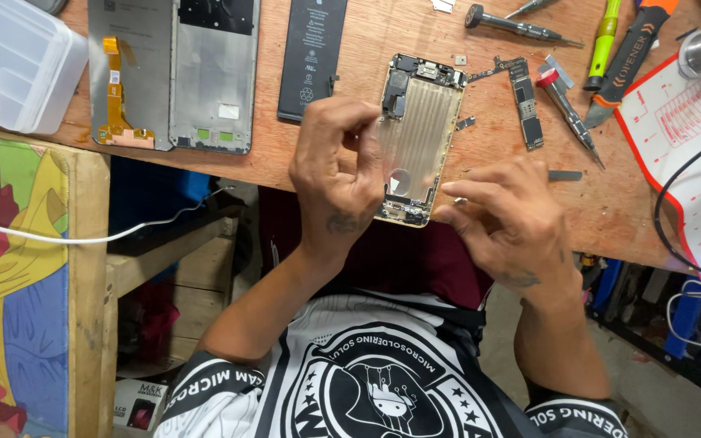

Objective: The person removes the battery from a disassembled smartphone using a plastic pry tool, then uses a screwdriver to remove screws and a small metal bracket from the phone's interior. The battery and bracket are placed on the workbench.

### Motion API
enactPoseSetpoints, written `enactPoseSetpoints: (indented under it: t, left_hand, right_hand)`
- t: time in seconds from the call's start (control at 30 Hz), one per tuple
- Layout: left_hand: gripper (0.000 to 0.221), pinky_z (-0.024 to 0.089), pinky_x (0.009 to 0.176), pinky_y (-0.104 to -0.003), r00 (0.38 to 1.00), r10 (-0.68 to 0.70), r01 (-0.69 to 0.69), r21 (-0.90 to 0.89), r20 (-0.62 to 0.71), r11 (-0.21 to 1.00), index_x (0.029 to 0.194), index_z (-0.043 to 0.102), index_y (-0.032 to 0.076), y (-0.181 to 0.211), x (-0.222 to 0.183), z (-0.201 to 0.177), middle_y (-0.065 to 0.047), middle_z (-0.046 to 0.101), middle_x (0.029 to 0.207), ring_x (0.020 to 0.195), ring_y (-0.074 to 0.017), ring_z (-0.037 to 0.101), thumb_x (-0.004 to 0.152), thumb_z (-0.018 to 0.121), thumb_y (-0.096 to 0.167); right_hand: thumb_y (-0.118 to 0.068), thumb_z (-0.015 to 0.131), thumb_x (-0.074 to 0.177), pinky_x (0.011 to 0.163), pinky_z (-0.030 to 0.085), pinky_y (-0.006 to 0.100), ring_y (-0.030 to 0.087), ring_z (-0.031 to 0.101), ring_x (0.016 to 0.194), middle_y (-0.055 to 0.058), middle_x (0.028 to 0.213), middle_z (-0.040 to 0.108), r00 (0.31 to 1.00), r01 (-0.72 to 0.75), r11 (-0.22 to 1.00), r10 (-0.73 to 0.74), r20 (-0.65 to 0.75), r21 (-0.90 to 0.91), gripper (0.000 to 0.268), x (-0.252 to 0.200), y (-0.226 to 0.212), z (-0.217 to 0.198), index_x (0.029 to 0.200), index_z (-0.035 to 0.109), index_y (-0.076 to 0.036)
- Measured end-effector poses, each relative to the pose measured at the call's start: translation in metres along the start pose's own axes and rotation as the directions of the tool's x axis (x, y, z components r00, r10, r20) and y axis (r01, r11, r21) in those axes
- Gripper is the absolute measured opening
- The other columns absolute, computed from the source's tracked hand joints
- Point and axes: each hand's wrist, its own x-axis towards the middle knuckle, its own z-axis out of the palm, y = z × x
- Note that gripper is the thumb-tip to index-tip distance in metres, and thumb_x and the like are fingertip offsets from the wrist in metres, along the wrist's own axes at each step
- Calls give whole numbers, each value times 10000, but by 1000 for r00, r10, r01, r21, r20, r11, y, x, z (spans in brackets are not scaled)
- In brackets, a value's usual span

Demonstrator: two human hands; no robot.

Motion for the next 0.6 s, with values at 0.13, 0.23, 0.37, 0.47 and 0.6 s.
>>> enactPoseSetpoints:
  t: [0.13,0.23,0.37,0.47,0.6]
  left_hand:
    - [145,576,740,-250,997,-48,51,45,-63,998,1154,634,28,-1,-3,-4,-69,637,1115,860,-143,669,1041,658,-61]
    - [182,592,776,-252,997,-82,82,67,-6,994,1219,626,41,-1,-1,-6,-73,638,1130,914,-146,686,1059,634,-46]
    - [246,576,930,-319,987,-28,7,130,159,992,1295,555,36,-2,6,-5,-103,592,1208,1061,-197,654,1066,638,4]
    - [364,533,1047,-408,972,35,-85,211,231,974,1347,523,22,-2,10,-4,-126,581,1224,1136,-260,629,1014,670,40]
    - [349,559,932,-377,964,-53,-13,249,259,968,1294,563,9,-5,21,5,-152,580,1176,1066,-265,654,984,700,94]
  right_hand:
    - [-313,900,773,851,392,406,245,591,890,55,963,678,996,13,995,-5,86,-94,462,5,-11,7,1119,708,-75]
    - [-349,906,751,834,374,409,246,582,862,44,914,661,995,6,990,8,98,-141,494,7,-15,13,1132,720,-96]
    - [-327,895,789,847,372,392,234,596,908,41,997,684,998,20,997,-14,69,-79,447,2,-13,14,1128,705,-106]
    - [-304,900,786,852,374,391,226,598,897,43,996,696,996,10,999,-6,88,-47,429,-3,-8,12,1112,714,-97]
    - [-310,904,812,927,461,358,239,642,1004,81,1074,700,995,-74,994,79,62,-74,431,-6,-3,2,1126,702,-95]
